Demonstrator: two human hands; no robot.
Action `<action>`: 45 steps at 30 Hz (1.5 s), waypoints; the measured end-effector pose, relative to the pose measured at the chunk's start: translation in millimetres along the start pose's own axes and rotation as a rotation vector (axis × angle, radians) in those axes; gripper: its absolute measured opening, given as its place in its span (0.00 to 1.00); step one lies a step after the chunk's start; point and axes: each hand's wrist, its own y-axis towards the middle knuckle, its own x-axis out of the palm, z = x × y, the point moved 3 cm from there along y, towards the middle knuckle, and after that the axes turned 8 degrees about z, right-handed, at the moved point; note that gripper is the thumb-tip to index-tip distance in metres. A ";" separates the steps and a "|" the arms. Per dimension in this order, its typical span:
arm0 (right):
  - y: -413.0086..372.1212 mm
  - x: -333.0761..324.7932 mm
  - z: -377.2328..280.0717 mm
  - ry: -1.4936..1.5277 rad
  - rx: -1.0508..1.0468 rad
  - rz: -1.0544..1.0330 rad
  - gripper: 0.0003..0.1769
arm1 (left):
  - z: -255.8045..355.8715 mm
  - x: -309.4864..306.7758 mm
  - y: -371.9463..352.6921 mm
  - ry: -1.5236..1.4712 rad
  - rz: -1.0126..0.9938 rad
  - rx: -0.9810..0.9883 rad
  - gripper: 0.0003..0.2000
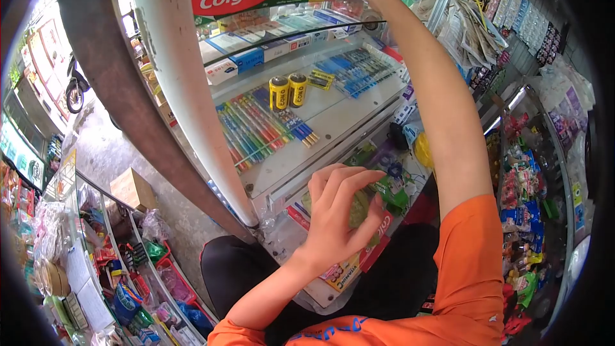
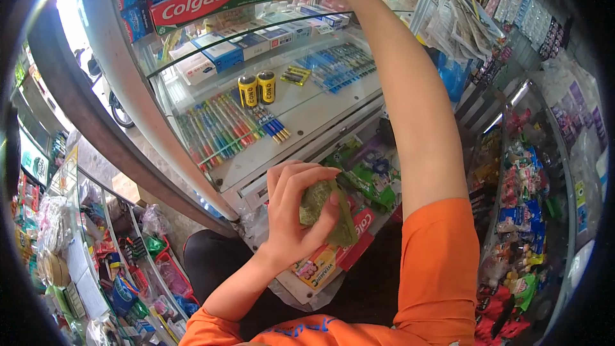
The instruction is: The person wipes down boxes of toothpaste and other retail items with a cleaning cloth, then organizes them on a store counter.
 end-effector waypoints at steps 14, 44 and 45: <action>3.6 -12.6 3.7 -0.389 -0.332 0.115 0.27 | 0.3 -1.7 -0.3 -0.015 -0.016 0.005 0.17; -429.2 28.7 154.7 -0.746 -0.550 -0.237 0.34 | -25.5 -61.9 -39.0 0.343 -0.402 -0.303 0.14; -430.9 27.3 164.8 -0.746 -0.511 -0.244 0.30 | -23.6 -59.6 -41.5 0.347 -0.373 -0.286 0.15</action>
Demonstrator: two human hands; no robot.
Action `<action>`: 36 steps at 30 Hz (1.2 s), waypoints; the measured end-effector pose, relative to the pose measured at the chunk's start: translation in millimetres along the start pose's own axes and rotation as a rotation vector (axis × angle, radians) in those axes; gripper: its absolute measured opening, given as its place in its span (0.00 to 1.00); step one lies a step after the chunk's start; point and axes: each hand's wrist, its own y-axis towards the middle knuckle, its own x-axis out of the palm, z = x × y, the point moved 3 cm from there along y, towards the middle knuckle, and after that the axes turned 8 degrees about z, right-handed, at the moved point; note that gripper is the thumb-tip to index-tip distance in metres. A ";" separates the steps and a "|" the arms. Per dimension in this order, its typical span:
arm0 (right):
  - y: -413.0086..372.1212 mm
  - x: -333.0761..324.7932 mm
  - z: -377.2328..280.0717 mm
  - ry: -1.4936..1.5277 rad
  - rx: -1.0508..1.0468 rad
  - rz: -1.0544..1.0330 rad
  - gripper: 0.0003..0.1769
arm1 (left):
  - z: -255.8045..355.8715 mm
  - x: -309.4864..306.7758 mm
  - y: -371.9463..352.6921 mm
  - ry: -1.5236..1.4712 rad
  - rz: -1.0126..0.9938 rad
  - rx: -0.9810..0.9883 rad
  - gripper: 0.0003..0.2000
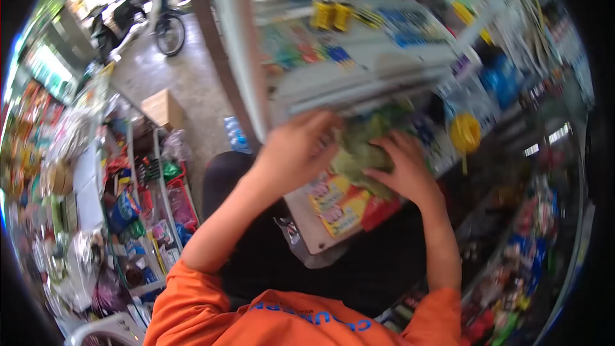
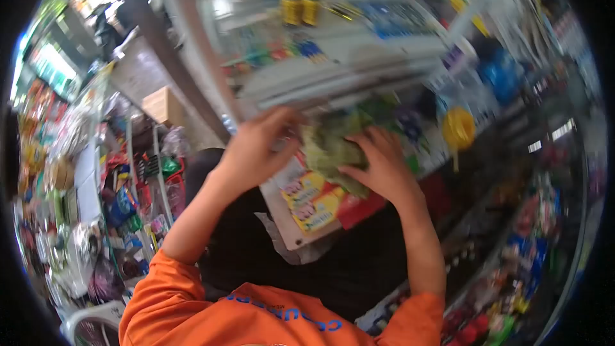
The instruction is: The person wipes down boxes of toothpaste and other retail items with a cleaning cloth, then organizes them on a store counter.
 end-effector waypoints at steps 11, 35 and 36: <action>-13.0 -25.8 69.7 0.898 0.346 0.496 0.21 | 0.0 27.7 -23.4 0.254 -0.228 0.016 0.13; -38.1 -10.3 114.2 1.536 0.727 0.751 0.32 | -7.3 70.5 -20.3 0.392 -0.647 -0.309 0.35; -37.7 -7.6 114.0 1.548 0.710 0.730 0.32 | -3.3 63.6 -20.0 0.402 -0.625 -0.320 0.35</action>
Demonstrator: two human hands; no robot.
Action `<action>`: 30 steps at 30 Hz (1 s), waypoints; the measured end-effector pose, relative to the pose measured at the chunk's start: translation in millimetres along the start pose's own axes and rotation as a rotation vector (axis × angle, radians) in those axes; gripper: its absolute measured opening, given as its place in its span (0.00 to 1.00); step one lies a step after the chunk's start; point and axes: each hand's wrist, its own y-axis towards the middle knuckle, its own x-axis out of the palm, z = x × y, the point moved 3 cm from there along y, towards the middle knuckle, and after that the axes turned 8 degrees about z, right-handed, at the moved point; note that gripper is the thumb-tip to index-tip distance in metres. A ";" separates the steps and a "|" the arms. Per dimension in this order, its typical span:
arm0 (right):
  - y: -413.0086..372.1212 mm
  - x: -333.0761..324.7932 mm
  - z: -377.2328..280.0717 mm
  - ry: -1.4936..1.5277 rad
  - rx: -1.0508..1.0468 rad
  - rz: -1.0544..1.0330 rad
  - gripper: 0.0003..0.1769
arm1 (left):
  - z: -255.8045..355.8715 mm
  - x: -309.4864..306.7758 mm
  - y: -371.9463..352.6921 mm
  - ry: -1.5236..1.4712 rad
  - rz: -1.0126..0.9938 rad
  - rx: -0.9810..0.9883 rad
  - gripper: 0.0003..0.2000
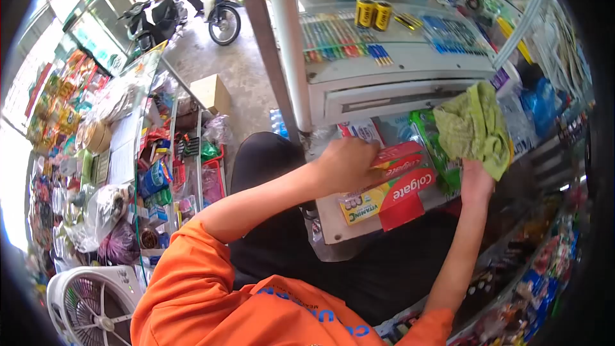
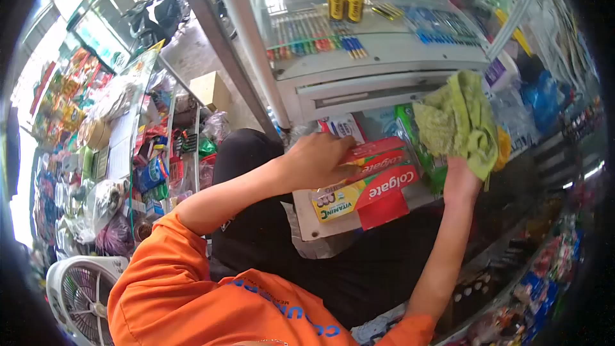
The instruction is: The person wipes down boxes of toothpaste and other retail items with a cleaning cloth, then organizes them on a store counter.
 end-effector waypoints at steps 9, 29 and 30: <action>-24.9 18.4 8.8 -0.143 -0.555 0.158 0.32 | 24.8 -42.6 -15.2 -0.582 0.511 0.245 0.28; -121.1 129.0 23.7 -0.756 -0.596 -0.361 0.42 | 59.4 -60.6 13.2 -1.048 0.982 0.425 0.29; -121.1 123.4 27.8 -0.782 -0.619 -0.367 0.43 | 61.3 -58.5 15.1 -1.068 0.949 0.406 0.29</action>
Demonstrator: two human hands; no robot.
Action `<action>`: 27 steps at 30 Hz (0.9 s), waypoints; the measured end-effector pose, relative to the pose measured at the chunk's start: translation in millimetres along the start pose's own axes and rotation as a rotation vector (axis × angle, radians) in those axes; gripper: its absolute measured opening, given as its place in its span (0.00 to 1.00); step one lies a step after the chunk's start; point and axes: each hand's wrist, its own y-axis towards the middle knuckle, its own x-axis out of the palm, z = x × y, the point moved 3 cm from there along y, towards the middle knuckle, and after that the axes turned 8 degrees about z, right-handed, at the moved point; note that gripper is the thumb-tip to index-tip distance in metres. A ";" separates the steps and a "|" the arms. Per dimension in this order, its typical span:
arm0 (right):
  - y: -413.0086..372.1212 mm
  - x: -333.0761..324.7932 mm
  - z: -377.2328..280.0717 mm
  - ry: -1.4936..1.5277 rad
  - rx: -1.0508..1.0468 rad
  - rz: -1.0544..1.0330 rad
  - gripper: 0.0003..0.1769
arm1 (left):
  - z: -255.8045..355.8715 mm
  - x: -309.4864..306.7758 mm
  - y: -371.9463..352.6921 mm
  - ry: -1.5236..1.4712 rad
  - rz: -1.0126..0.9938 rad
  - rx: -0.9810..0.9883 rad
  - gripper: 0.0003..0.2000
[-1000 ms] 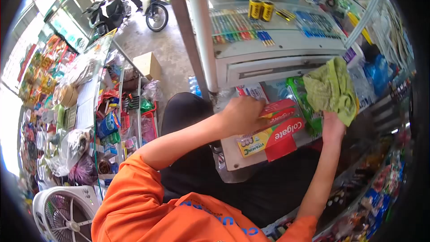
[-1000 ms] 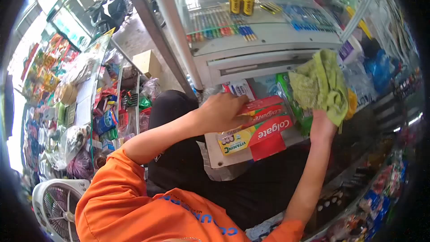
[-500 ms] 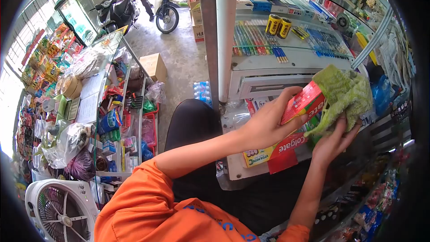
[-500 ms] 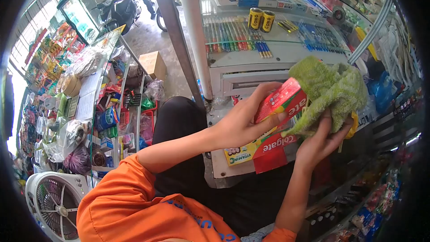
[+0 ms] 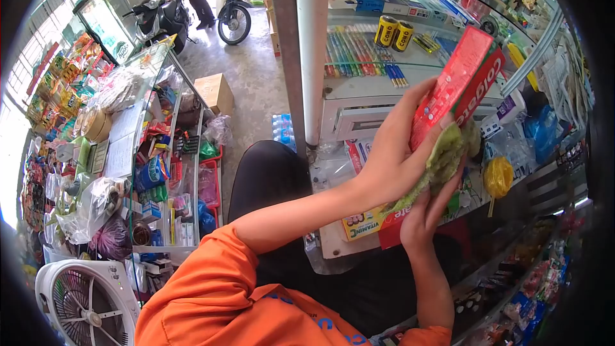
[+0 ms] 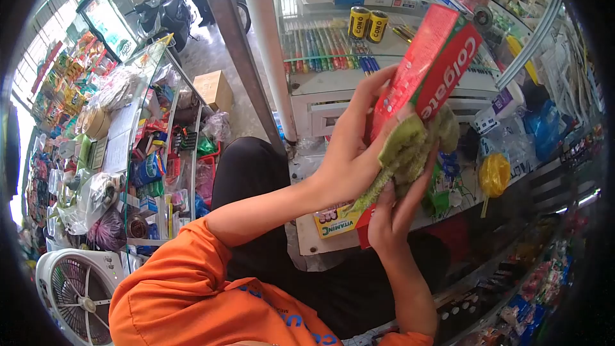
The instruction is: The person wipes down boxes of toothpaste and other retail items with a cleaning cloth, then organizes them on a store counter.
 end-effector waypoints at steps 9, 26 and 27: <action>43.8 -48.0 6.0 -0.497 -0.461 0.382 0.47 | -3.5 6.2 -46.9 0.228 -0.255 0.091 0.30; 36.6 -29.5 18.3 -0.600 -0.404 0.294 0.35 | 3.8 26.2 -8.7 0.254 -0.212 0.229 0.30; 42.6 -45.3 30.3 -0.594 -0.332 0.334 0.34 | 3.4 26.4 -14.0 0.268 -0.307 0.148 0.30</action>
